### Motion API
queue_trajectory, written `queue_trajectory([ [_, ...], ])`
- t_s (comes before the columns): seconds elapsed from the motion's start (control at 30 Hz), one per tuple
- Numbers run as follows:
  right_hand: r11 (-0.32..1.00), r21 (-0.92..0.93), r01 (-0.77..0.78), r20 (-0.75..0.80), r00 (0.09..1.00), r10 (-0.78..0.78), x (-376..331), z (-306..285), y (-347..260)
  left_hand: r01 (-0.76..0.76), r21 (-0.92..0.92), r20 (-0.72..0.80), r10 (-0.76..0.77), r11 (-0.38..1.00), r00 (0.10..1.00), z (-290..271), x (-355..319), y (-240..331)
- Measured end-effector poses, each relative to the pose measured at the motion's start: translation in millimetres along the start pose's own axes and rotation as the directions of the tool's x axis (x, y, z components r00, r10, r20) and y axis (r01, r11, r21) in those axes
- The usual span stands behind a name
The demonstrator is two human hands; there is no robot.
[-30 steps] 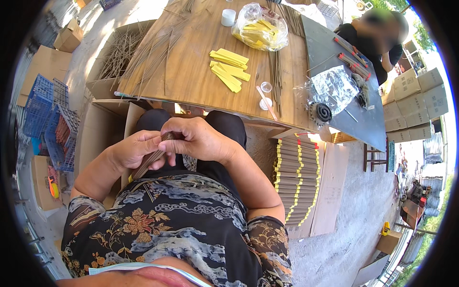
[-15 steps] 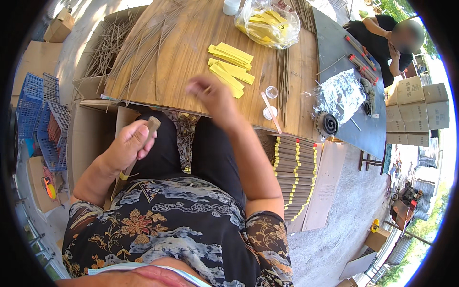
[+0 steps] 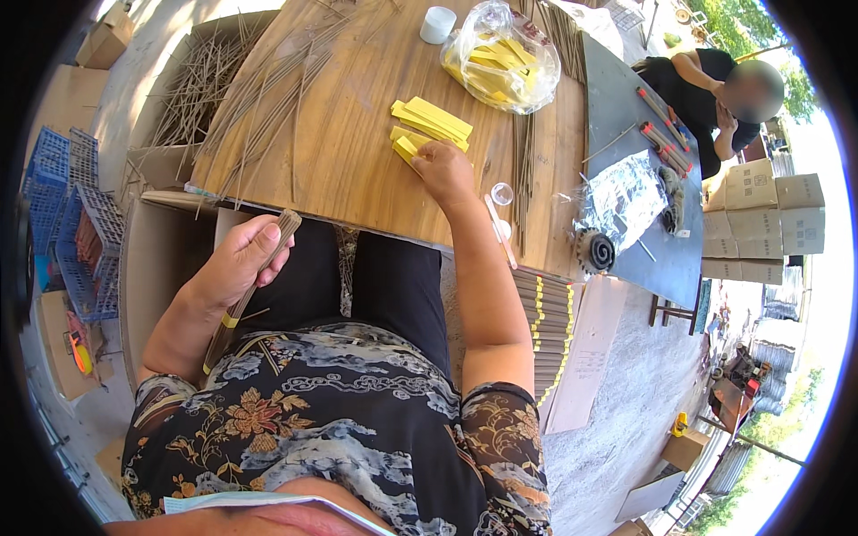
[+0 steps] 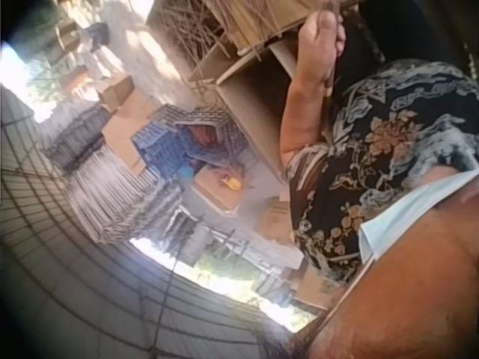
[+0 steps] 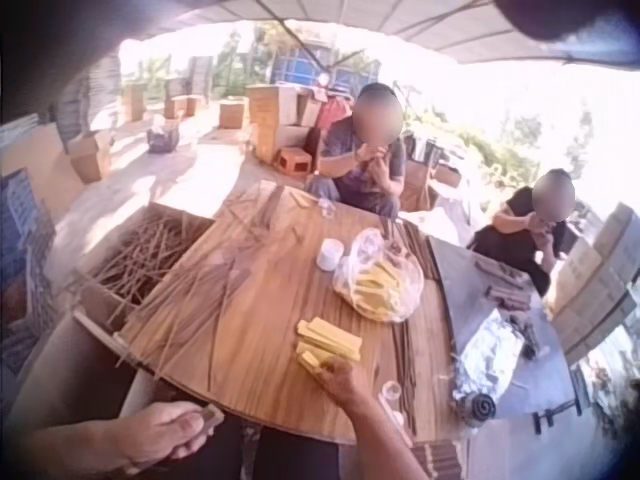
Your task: The person gathers thin wooden sticks, aligns them into a bundle, and wraps the ends with yellow paper strips. They use a small brush to apply adhesive to the paper before securing the bundle.
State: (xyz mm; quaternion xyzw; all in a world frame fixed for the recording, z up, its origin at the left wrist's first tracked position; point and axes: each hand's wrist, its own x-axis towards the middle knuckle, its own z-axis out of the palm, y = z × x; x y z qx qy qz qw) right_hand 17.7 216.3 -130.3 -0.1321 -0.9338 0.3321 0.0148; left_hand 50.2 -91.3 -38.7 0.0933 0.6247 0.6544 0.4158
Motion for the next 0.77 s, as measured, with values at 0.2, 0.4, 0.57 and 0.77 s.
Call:
queue_trajectory([
  [0.2,0.992,-0.076,0.100,-0.165,0.980,-0.111,4,-3,3,-0.026,-0.014,0.008,0.026,1.000,1.000,0,0,6],
  [0.4,0.931,0.322,0.169,-0.215,0.971,-0.102,-36,-44,-78,-0.077,-0.011,-0.032,0.076,0.997,0.997,9,-8,15],
  [0.57,0.566,0.821,-0.074,0.183,0.974,-0.137,-111,-51,-121,-0.125,0.010,-0.044,0.125,0.992,0.991,23,-10,17],
  [0.77,0.491,0.869,-0.061,0.213,0.942,-0.259,-147,-45,-133,-0.172,0.060,-0.035,0.174,0.983,0.984,40,-16,21],
])
